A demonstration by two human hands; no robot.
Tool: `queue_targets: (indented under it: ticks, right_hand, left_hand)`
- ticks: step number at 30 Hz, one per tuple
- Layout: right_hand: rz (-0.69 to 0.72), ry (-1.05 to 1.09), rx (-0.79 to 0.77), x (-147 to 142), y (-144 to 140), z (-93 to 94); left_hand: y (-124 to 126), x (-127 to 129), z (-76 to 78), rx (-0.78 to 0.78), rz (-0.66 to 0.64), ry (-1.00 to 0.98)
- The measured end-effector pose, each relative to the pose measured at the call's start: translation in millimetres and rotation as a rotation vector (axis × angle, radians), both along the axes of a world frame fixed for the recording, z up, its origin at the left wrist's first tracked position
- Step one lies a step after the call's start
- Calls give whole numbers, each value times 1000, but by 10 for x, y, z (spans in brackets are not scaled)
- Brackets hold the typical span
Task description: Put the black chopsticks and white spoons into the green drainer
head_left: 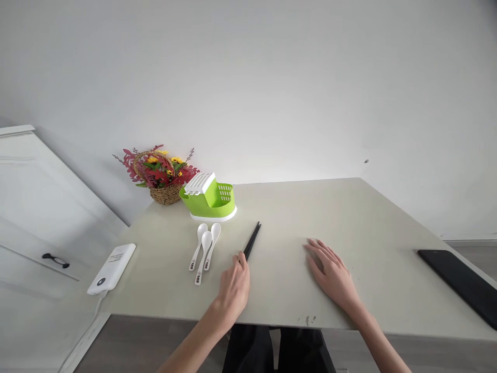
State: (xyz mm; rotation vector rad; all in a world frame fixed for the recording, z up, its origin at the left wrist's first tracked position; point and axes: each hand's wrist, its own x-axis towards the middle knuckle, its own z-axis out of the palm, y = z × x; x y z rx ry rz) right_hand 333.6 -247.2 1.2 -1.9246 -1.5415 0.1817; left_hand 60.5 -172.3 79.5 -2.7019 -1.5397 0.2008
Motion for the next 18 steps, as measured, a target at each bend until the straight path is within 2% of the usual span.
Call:
queue_targets:
  ticks: [6, 12, 18]
  right_hand:
    - [8, -12, -8, 10, 1, -17]
    - [-3, -8, 4, 19, 0, -42]
    - [-6, -13, 14, 28, 5, -65]
  left_hand:
    - [-11, 73, 49, -16, -5, 69]
    - [-16, 191, 135, 47, 9, 135]
    - [-38, 238, 99, 76, 36, 173]
